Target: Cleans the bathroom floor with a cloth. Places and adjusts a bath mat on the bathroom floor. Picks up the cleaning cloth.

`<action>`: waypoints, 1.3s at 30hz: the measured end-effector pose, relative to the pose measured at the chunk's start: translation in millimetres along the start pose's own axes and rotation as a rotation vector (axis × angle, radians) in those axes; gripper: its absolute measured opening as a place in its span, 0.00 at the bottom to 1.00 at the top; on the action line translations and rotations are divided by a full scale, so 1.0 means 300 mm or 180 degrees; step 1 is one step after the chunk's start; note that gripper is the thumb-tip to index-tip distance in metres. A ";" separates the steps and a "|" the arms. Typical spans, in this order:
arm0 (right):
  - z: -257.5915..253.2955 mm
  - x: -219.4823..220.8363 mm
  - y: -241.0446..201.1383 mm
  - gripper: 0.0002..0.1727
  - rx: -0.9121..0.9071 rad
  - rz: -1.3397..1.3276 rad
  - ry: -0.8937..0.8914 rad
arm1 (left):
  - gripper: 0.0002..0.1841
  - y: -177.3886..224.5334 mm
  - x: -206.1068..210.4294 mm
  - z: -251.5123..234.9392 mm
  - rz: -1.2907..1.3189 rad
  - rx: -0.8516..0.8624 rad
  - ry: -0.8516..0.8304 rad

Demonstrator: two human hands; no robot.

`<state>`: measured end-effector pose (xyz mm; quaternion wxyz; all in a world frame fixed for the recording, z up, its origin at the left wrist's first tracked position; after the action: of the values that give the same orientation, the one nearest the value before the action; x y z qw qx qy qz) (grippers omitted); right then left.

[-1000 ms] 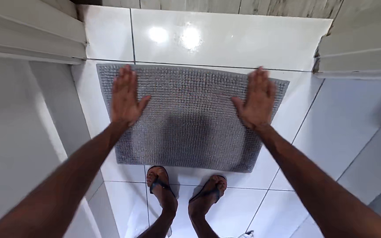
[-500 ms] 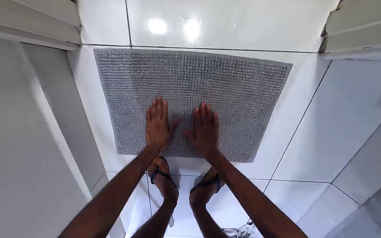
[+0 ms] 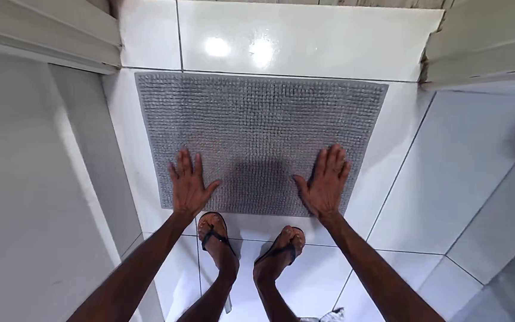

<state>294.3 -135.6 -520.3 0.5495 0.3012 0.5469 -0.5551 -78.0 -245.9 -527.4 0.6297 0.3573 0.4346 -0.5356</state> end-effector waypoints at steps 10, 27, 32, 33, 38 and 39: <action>0.082 -0.017 0.098 0.69 0.0155 0.0010 -0.0217 | 0.69 -0.117 0.007 0.076 -0.0148 -0.0041 -0.0869; 1.380 -0.936 -0.268 0.34 0.2747 -0.2495 -0.3227 | 0.25 -0.134 -1.099 1.466 0.1663 -0.1872 -0.2981; 1.429 -1.419 -0.273 0.33 0.2573 -0.2617 -0.2341 | 0.25 -0.046 -1.516 1.388 0.1748 -0.1555 -0.2545; 1.417 -1.493 -0.288 0.32 0.2631 -0.2811 -0.2164 | 0.25 -0.014 -1.568 1.344 0.1760 -0.1427 -0.2456; 1.488 -1.799 -0.409 0.33 0.2593 -0.3418 -0.1550 | 0.25 0.298 -1.741 1.176 0.1274 0.0030 -0.2495; 1.509 -1.832 -0.432 0.33 0.2585 -0.3540 -0.1408 | 0.25 0.365 -1.774 1.130 0.1086 0.0352 -0.2503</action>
<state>411.1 -432.3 129.4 0.1282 0.0394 0.2458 -0.9600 59.8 -343.8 90.3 0.8068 0.2261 0.0669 -0.5417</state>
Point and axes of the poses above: each hand's wrist, its own z-axis away from the middle knuckle, its own x-axis out of the palm, y = z × x, the point moved 9 cm from there along -z, towards the middle knuckle, and after that the axes turned 8 degrees about -z, right-handed, at the moved point
